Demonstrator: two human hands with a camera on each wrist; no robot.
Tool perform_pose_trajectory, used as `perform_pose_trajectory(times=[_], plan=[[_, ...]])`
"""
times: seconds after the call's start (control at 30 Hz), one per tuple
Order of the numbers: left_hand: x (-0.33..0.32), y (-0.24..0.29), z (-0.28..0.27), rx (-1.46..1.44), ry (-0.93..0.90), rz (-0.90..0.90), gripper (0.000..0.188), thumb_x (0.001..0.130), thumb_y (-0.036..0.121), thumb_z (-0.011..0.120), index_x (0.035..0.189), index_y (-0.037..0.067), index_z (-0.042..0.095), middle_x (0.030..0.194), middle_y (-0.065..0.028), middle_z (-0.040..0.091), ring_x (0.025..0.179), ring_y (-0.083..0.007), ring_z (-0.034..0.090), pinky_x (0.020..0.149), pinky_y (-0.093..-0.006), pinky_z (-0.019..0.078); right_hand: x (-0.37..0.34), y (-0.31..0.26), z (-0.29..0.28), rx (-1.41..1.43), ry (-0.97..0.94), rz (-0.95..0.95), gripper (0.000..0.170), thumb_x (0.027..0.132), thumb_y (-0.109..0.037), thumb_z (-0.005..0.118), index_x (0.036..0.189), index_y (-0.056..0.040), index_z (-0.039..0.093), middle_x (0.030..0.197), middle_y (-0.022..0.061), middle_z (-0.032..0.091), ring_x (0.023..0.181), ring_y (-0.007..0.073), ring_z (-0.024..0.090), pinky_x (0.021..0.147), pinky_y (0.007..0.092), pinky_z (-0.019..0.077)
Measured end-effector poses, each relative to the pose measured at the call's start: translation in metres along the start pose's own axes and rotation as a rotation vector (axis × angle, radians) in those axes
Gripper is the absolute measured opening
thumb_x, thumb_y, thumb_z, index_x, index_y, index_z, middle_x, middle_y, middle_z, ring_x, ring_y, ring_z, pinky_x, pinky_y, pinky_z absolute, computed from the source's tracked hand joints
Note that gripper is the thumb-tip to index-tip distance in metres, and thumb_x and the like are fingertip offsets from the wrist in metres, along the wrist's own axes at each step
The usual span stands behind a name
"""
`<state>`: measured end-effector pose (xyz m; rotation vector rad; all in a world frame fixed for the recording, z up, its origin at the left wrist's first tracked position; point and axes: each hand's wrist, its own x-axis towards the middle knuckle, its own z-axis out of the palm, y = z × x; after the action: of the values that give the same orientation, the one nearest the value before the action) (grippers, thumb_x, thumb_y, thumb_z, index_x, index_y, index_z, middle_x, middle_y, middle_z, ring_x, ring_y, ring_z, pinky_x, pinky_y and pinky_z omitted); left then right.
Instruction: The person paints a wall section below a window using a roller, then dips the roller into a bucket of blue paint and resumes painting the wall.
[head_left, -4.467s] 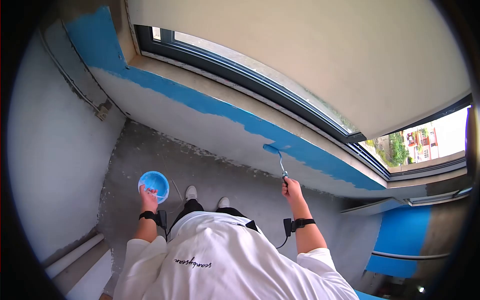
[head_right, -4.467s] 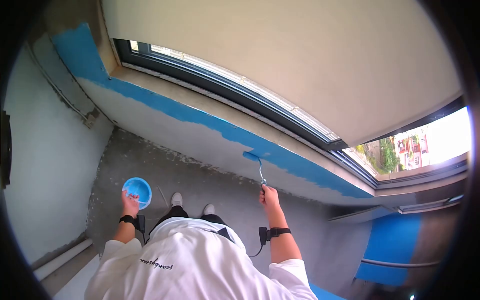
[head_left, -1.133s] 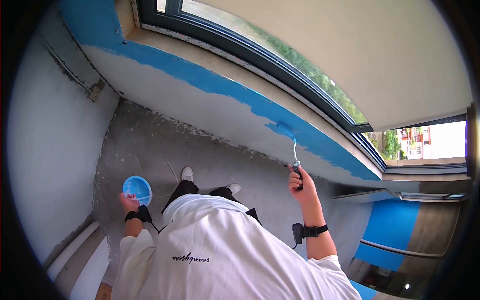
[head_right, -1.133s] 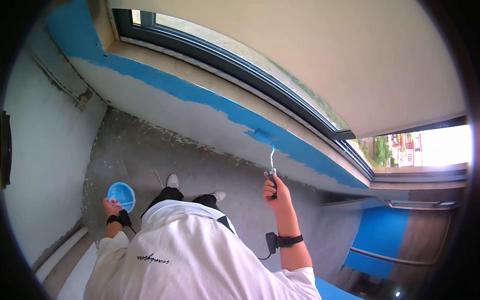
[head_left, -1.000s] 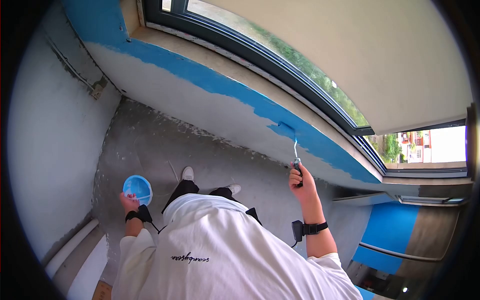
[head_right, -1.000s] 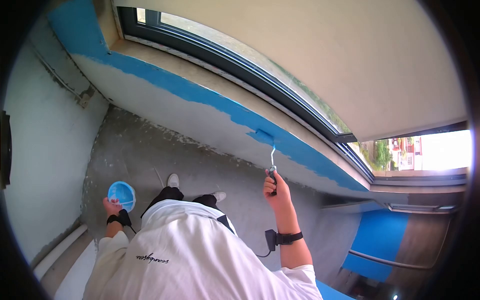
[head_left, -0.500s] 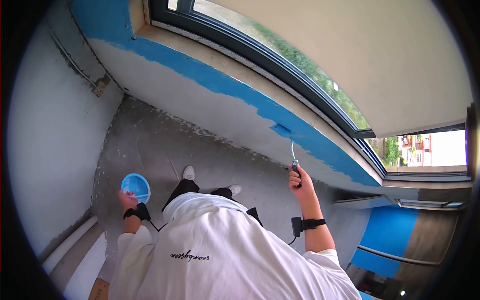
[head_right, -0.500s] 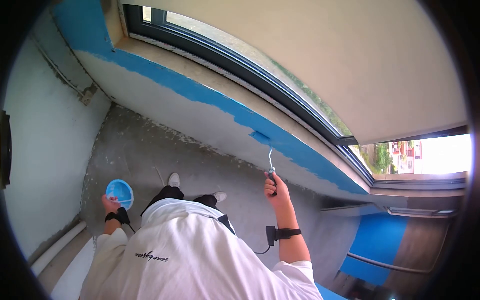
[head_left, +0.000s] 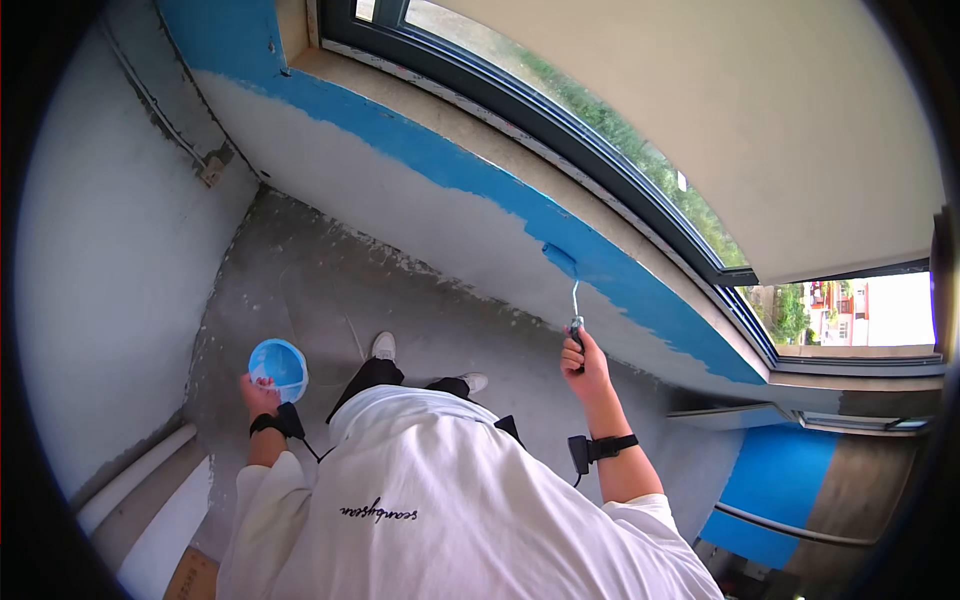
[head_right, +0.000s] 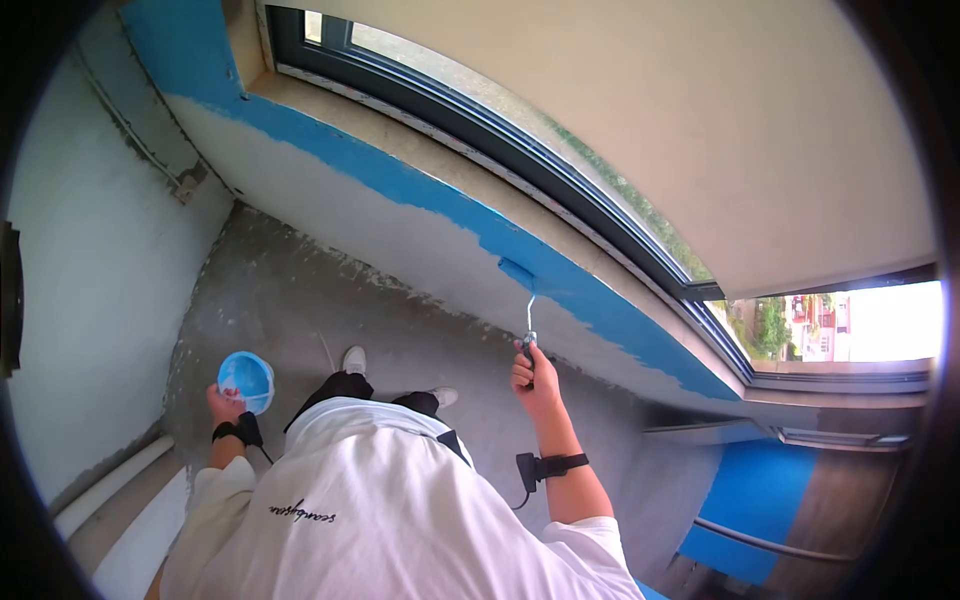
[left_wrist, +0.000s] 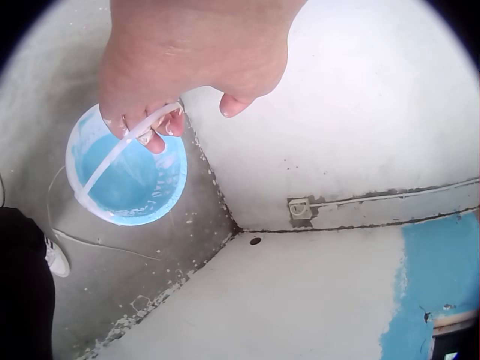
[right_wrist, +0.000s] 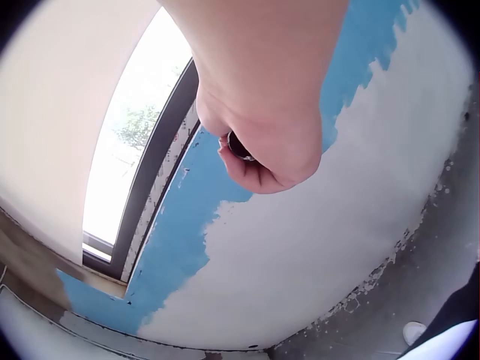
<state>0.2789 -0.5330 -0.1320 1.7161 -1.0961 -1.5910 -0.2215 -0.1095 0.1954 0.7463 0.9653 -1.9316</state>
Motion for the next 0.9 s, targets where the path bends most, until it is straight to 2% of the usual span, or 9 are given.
perform_pose_trajectory(times=[0.07, 0.17, 0.3, 0.37, 0.5, 0.57, 0.6, 0.67, 0.9], plan=[[-0.001, 0.018, -0.002, -0.329, 0.009, -0.350, 0.039, 0.083, 0.047, 0.053, 0.100, 0.013, 0.045, 0.097, -0.0005, 0.042, 0.094, -0.0149, 0.045, 0.088, -0.0366, 0.0341, 0.016, 0.000, 0.004, 0.013, 0.041, 0.018, 0.023, 0.097, -0.023, 0.045, 0.104, -0.0022, 0.051, 0.065, -0.0040, 0.034, 0.047, 0.0044, 0.029, 0.041, 0.0193, 0.0258], [-0.004, 0.038, 0.003, -0.472, 0.124, -0.515, 0.041, 0.081, 0.046, 0.055, 0.102, 0.012, 0.045, 0.098, -0.0012, 0.042, 0.094, -0.0153, 0.045, 0.088, -0.0364, 0.0344, 0.033, 0.000, 0.006, 0.049, 0.082, 0.039, 0.023, 0.097, -0.023, 0.046, 0.103, -0.0011, 0.051, 0.065, -0.0037, 0.035, 0.048, 0.0045, 0.031, 0.041, 0.0189, 0.0272], [-0.009, 0.050, 0.010, -0.428, 0.112, -0.555, 0.043, 0.080, 0.046, 0.057, 0.103, 0.011, 0.045, 0.098, -0.0022, 0.042, 0.094, -0.0160, 0.045, 0.088, -0.0350, 0.0361, 0.022, -0.002, 0.015, 0.021, 0.117, 0.036, 0.022, 0.097, -0.023, 0.046, 0.101, -0.0020, 0.051, 0.065, -0.0039, 0.035, 0.049, 0.0048, 0.031, 0.042, 0.0191, 0.0258], [0.004, 0.024, 0.001, -0.340, 0.107, -0.351, 0.046, 0.079, 0.047, 0.057, 0.103, 0.010, 0.045, 0.099, -0.0026, 0.043, 0.095, -0.0164, 0.045, 0.088, -0.0328, 0.0367, 0.002, -0.006, 0.023, 0.030, 0.106, 0.045, 0.022, 0.097, -0.023, 0.047, 0.101, -0.0022, 0.051, 0.065, -0.0039, 0.035, 0.049, 0.0048, 0.031, 0.042, 0.0192, 0.0260], [0.016, 0.006, -0.011, -0.467, 0.132, -0.468, 0.046, 0.079, 0.047, 0.057, 0.103, 0.009, 0.045, 0.100, -0.0036, 0.042, 0.097, -0.0167, 0.044, 0.089, -0.0320, 0.0373, -0.045, -0.015, 0.044, 0.075, -0.026, 0.042, 0.025, 0.097, -0.024, 0.045, 0.107, -0.0017, 0.051, 0.066, -0.0037, 0.036, 0.048, 0.0045, 0.033, 0.043, 0.0193, 0.0292], [0.013, -0.004, -0.013, -0.386, 0.079, -0.292, 0.044, 0.080, 0.047, 0.056, 0.102, 0.011, 0.045, 0.100, -0.0036, 0.041, 0.098, -0.0169, 0.043, 0.093, -0.0348, 0.0352, -0.057, -0.015, 0.054, 0.104, -0.035, 0.008, 0.023, 0.097, -0.023, 0.045, 0.105, -0.0021, 0.050, 0.068, -0.0033, 0.036, 0.050, 0.0050, 0.031, 0.043, 0.0204, 0.0268], [0.009, 0.003, -0.011, -0.390, 0.082, -0.293, 0.044, 0.080, 0.047, 0.056, 0.102, 0.011, 0.045, 0.100, -0.0036, 0.041, 0.098, -0.0169, 0.043, 0.093, -0.0348, 0.0352, -0.055, -0.015, 0.053, 0.085, -0.034, -0.006, 0.023, 0.097, -0.023, 0.045, 0.104, -0.0024, 0.050, 0.068, -0.0027, 0.036, 0.050, 0.0055, 0.031, 0.043, 0.0207, 0.0265], [-0.005, 0.028, -0.005, -0.520, 0.141, -0.553, 0.043, 0.083, 0.047, 0.054, 0.103, 0.011, 0.043, 0.102, -0.0029, 0.040, 0.099, -0.0175, 0.043, 0.095, -0.0379, 0.0325, -0.042, -0.009, 0.053, 0.035, 0.010, -0.031, 0.023, 0.097, -0.023, 0.044, 0.105, -0.0024, 0.050, 0.068, -0.0030, 0.036, 0.050, 0.0053, 0.032, 0.043, 0.0204, 0.0275], [0.005, -0.012, -0.026, -0.478, 0.068, -0.473, 0.042, 0.083, 0.048, 0.053, 0.103, 0.012, 0.043, 0.099, -0.0010, 0.040, 0.099, -0.0180, 0.043, 0.094, -0.0392, 0.0306, 0.040, 0.019, 0.043, -0.087, 0.198, -0.107, 0.021, 0.097, -0.023, 0.044, 0.101, -0.0025, 0.049, 0.066, -0.0033, 0.036, 0.050, 0.0057, 0.033, 0.043, 0.0203, 0.0283]])
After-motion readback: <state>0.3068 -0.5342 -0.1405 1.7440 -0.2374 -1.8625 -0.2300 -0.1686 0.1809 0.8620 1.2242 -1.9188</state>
